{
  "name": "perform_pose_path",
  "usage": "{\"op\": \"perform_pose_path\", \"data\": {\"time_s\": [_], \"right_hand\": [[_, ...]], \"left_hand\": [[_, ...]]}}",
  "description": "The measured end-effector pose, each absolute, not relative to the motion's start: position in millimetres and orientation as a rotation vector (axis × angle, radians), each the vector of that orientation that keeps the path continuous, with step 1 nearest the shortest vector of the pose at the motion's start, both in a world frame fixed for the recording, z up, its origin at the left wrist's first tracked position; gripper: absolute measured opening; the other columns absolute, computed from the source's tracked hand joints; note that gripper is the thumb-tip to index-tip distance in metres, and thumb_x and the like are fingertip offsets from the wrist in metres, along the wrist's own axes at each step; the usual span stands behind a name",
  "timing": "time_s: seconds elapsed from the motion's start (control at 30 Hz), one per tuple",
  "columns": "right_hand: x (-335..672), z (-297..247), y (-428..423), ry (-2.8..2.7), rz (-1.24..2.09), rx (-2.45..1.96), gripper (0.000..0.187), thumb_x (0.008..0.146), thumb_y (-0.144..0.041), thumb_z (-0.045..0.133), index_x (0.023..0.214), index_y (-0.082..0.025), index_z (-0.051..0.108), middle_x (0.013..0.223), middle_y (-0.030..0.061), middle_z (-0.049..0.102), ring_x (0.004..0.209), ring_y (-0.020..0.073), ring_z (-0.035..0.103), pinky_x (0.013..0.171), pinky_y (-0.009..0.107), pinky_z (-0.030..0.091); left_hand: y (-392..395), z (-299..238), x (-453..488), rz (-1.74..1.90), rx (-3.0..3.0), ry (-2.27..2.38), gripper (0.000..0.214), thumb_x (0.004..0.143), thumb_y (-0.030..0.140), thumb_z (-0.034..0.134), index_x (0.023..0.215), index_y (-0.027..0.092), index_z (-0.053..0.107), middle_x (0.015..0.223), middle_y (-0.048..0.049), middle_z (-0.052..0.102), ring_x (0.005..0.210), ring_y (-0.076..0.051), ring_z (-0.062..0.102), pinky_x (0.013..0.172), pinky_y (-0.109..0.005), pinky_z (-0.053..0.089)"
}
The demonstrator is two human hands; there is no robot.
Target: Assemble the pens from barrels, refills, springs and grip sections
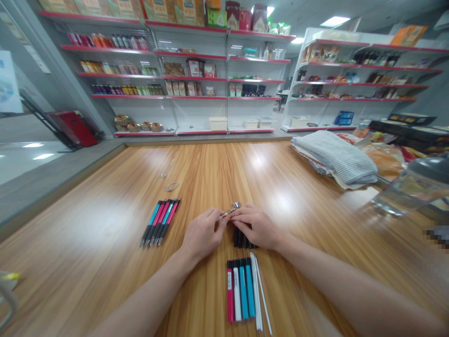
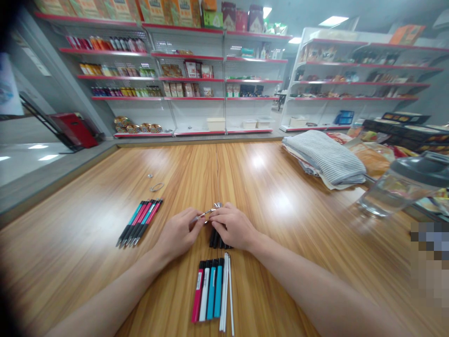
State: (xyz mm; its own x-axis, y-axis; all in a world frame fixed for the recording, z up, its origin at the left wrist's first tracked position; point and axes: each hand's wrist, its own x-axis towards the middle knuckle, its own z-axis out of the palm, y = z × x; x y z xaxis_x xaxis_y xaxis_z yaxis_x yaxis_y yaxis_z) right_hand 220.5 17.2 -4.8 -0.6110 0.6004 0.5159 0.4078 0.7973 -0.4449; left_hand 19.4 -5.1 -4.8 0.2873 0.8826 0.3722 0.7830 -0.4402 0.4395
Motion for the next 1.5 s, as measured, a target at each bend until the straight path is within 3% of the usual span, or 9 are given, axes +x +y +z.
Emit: {"op": "perform_pose_path", "data": {"time_s": [0.27, 0.5, 0.73, 0.93, 1.5], "right_hand": [[220.0, -4.7, 15.8, -2.285, 0.378, -0.743, 0.022, 0.089, -0.017, 0.051, 0.101, -0.022, 0.069, 0.102, 0.0044, 0.069, 0.091, 0.0189, 0.059, 0.084, 0.038, 0.047], [221.7, -5.8, 16.1, -2.223, 0.327, -0.801, 0.014, 0.088, -0.022, 0.056, 0.098, -0.021, 0.066, 0.092, 0.0062, 0.068, 0.086, 0.0196, 0.058, 0.080, 0.037, 0.048], [220.3, -3.0, 11.6, -2.170, 0.306, -0.678, 0.013, 0.089, -0.021, 0.054, 0.098, -0.022, 0.064, 0.090, 0.0058, 0.068, 0.084, 0.0185, 0.058, 0.077, 0.035, 0.049], [221.4, 3.0, 8.2, -2.094, 0.278, -0.789, 0.012, 0.089, -0.018, 0.051, 0.091, -0.021, 0.062, 0.083, 0.0057, 0.064, 0.081, 0.0183, 0.057, 0.075, 0.034, 0.047], [225.8, 1.2, 13.5, -2.009, 0.208, -0.960, 0.012, 0.089, -0.015, 0.050, 0.087, -0.019, 0.060, 0.083, 0.0053, 0.063, 0.079, 0.0178, 0.055, 0.073, 0.032, 0.045]], "left_hand": [[-5.5, -6.7, 18.5, 0.690, 2.452, 1.590, 0.018, 0.091, 0.033, 0.047, 0.085, 0.023, 0.060, 0.081, -0.0015, 0.062, 0.074, -0.016, 0.058, 0.060, -0.025, 0.036], [-6.0, -5.9, 18.3, 0.898, 2.383, 1.427, 0.023, 0.094, 0.034, 0.043, 0.094, 0.020, 0.061, 0.084, -0.0033, 0.063, 0.077, -0.015, 0.057, 0.068, -0.025, 0.040], [-5.2, -6.8, 18.4, 0.984, 2.379, 1.277, 0.029, 0.094, 0.039, 0.044, 0.087, 0.018, 0.062, 0.074, -0.0025, 0.059, 0.070, -0.013, 0.054, 0.065, -0.024, 0.040], [-6.1, -5.1, 18.3, 0.984, 2.359, 1.295, 0.025, 0.095, 0.035, 0.041, 0.104, 0.022, 0.060, 0.094, -0.0029, 0.067, 0.082, -0.013, 0.060, 0.073, -0.023, 0.044], [-8.1, -3.0, 19.3, 0.873, 2.408, 1.453, 0.026, 0.096, 0.035, 0.037, 0.093, 0.023, 0.060, 0.090, -0.0022, 0.066, 0.082, -0.014, 0.061, 0.072, -0.023, 0.043]]}}
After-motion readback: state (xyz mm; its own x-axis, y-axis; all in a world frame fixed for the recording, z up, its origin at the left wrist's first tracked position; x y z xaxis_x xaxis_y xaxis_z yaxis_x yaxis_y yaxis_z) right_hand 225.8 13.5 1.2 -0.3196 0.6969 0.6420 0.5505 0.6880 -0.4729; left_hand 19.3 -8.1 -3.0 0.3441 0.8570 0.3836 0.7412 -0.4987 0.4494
